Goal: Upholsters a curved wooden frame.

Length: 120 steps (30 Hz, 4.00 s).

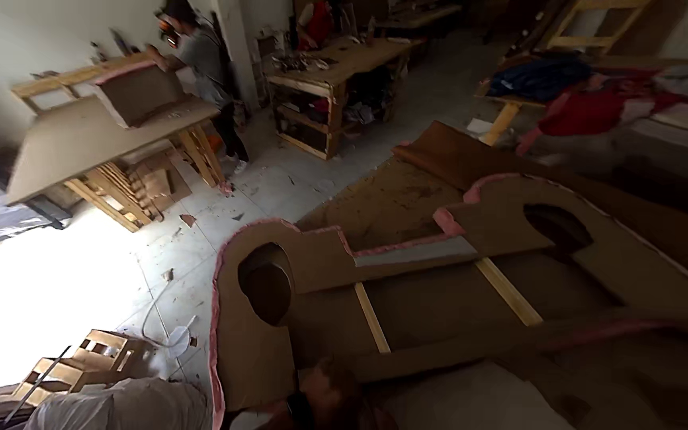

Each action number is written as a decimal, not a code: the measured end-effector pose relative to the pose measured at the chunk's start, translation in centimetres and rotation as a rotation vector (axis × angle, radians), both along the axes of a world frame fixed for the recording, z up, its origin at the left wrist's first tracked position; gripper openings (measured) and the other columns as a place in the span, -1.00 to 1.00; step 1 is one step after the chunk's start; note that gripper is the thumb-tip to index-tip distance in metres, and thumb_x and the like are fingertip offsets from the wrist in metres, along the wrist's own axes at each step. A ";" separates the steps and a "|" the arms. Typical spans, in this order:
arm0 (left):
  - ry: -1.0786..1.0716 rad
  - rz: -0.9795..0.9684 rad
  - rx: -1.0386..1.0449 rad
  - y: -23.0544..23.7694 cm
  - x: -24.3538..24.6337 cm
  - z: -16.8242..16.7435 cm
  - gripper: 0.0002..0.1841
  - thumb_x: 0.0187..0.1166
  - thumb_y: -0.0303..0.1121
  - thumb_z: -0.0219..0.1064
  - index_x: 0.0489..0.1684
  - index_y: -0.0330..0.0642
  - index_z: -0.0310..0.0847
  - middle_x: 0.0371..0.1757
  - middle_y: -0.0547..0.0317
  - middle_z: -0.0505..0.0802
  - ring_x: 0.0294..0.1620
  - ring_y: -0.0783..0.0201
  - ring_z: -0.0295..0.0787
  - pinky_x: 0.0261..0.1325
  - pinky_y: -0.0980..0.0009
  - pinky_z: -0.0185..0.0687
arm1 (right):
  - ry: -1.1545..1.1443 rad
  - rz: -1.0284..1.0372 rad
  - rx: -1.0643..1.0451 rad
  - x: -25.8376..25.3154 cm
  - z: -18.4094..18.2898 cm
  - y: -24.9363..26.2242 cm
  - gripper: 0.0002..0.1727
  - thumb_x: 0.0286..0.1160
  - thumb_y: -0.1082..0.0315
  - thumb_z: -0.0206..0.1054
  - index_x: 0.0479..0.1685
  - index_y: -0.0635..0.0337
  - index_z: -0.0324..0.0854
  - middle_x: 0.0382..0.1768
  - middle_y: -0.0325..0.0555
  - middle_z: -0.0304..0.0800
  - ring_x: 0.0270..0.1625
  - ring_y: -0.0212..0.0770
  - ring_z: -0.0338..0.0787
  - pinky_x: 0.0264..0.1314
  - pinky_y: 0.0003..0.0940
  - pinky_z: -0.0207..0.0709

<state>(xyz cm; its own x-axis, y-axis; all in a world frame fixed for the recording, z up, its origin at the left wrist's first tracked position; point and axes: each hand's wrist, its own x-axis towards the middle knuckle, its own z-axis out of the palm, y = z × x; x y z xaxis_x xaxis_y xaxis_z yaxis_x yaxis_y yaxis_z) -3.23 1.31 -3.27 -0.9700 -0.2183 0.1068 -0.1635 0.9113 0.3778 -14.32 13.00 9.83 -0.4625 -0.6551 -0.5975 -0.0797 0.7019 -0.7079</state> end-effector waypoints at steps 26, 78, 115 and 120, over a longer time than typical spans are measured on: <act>0.267 0.508 0.097 3.8 -1.9 -1.5 -0.56 0.52 -0.04 0.48 -0.73 -0.11 0.64 -0.53 0.20 0.76 -0.30 0.16 0.74 -0.04 0.08 0.68 | 0.719 -0.774 0.308 -18.9 -11.7 49.5 -0.45 0.67 0.07 0.28 0.34 0.42 0.56 0.15 0.36 0.73 0.18 0.19 0.77 0.30 0.19 0.63; -0.075 0.231 0.318 -3.3 5.6 3.2 -0.61 0.44 0.22 0.46 -0.04 0.19 0.87 0.21 0.30 0.79 0.36 0.14 0.62 0.40 -0.02 0.59 | 0.059 -0.591 -0.076 -9.4 -6.0 23.2 -0.51 0.81 0.07 0.15 0.33 0.37 0.54 -0.11 0.24 0.86 -0.43 0.10 0.86 -0.30 0.06 0.85; -0.120 -0.135 -0.240 1.0 11.0 -1.3 -0.80 0.63 -0.20 0.26 -0.36 0.00 0.72 -0.25 0.27 0.76 -0.04 0.18 0.67 -0.06 0.15 0.47 | -0.056 -0.278 -0.174 11.0 -16.1 2.2 -0.50 0.73 -0.10 0.23 -0.40 0.12 0.72 -0.56 -0.13 0.69 -0.47 -0.18 0.66 -0.34 -0.14 0.56; -0.169 -0.078 -0.380 1.8 9.7 -0.8 -0.73 0.53 0.03 0.37 -0.37 0.08 0.77 -0.33 0.33 0.77 -0.11 0.20 0.70 -0.05 0.11 0.46 | 0.025 -0.293 -0.294 12.1 -17.5 4.0 -0.36 0.78 -0.15 0.10 -0.68 0.10 0.53 -0.71 -0.11 0.47 -0.61 -0.11 0.51 -0.51 -0.06 0.38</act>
<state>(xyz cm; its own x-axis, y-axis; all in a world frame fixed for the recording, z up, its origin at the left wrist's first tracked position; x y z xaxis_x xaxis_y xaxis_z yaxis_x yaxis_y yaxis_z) 6.46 3.07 -4.11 -0.9929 -0.1192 0.0036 -0.1192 0.9928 -0.0140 -2.25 16.97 -7.63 -0.6667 -0.6347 -0.3907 0.0739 0.4653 -0.8820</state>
